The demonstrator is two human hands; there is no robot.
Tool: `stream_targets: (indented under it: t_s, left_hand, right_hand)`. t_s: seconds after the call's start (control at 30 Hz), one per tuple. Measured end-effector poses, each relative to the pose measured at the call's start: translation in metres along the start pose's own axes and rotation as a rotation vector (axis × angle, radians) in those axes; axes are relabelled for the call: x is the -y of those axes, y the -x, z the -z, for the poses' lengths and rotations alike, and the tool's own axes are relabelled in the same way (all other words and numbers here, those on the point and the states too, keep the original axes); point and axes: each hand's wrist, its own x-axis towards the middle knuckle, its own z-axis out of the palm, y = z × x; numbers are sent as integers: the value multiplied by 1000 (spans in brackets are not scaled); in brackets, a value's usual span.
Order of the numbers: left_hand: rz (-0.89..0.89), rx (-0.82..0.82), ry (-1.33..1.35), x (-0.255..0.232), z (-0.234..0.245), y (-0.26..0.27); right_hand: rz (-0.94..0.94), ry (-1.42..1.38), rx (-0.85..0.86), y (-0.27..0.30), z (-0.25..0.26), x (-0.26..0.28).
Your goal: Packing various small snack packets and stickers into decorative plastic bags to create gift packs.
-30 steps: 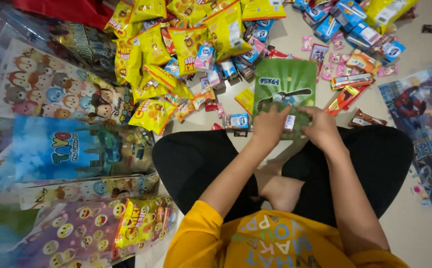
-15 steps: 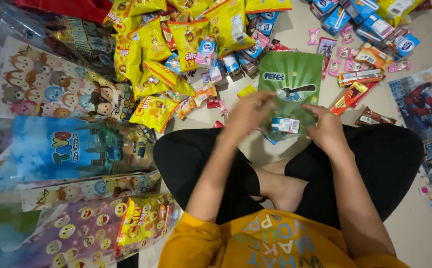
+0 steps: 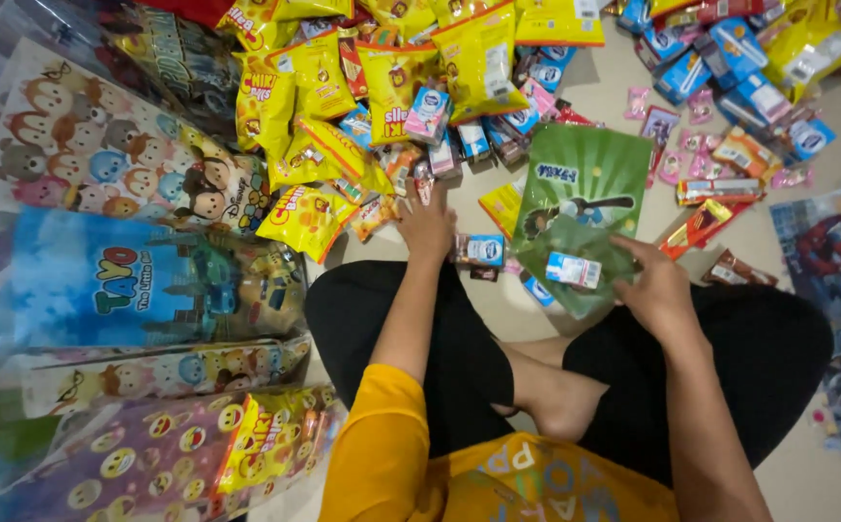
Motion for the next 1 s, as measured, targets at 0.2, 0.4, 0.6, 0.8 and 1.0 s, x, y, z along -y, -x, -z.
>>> stream_targets:
  t_s: [0.2, 0.4, 0.6, 0.8, 1.0]
  left_hand:
    - [2, -217, -181, 25, -43, -48]
    - [318, -141, 330, 60, -61, -55]
    - [291, -6, 308, 79, -60, -52]
    - [59, 122, 1312, -45, 70, 90]
    - [-570, 99, 1304, -121, 81, 145]
  right_hand:
    - [-90, -5, 26, 3, 14, 25]
    - [-70, -4, 17, 3, 14, 21]
    - [-47, -7, 2, -6, -2, -4]
    - [11, -60, -17, 3, -10, -4]
    - [104, -52, -50, 5, -10, -1]
